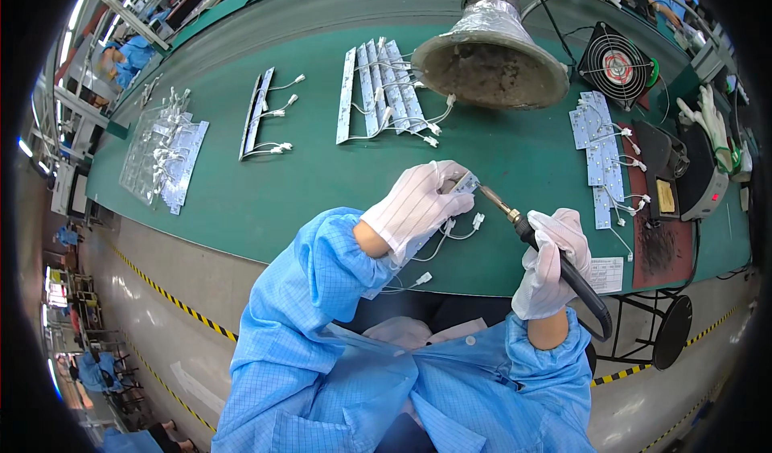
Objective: The person solders wires onto electronic components on circuit boards using a soldering iron.
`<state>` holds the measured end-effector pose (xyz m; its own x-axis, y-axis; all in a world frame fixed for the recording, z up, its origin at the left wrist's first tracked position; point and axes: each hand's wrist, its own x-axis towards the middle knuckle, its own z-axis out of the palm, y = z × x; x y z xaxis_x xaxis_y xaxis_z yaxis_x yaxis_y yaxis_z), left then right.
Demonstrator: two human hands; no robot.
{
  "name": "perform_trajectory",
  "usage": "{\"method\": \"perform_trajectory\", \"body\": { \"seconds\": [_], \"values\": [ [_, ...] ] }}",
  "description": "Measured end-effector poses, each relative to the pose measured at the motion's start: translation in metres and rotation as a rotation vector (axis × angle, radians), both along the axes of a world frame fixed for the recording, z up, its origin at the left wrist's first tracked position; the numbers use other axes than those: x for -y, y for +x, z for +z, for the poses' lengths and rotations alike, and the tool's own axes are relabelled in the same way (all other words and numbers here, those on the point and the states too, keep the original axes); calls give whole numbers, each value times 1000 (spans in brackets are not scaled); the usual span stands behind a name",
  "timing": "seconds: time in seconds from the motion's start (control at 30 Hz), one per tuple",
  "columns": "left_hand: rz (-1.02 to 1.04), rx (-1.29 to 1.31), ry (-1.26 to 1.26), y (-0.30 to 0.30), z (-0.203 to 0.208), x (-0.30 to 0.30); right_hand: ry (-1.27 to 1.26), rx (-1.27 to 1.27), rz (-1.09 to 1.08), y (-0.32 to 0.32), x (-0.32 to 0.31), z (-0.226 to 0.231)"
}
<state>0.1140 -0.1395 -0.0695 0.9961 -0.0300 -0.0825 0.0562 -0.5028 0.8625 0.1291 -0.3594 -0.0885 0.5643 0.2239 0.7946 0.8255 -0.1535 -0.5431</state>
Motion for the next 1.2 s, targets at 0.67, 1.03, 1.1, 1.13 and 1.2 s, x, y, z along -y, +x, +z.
{"method": "perform_trajectory", "body": {
  "seconds": [0.67,1.03,1.1,1.13,1.2],
  "values": [
    [-41,47,120,-1,0,0,-13,-54,-49,-6,-5,2],
    [-25,11,93,-1,1,2,-74,6,-103,-9,-4,0],
    [-4,83,70,-1,-4,1,-64,-8,-92,-8,-5,0],
    [-4,82,70,-2,-4,1,-65,-9,-92,-8,-4,1],
    [5,79,59,-2,-4,1,-154,81,-82,-6,-1,1]
  ]
}}
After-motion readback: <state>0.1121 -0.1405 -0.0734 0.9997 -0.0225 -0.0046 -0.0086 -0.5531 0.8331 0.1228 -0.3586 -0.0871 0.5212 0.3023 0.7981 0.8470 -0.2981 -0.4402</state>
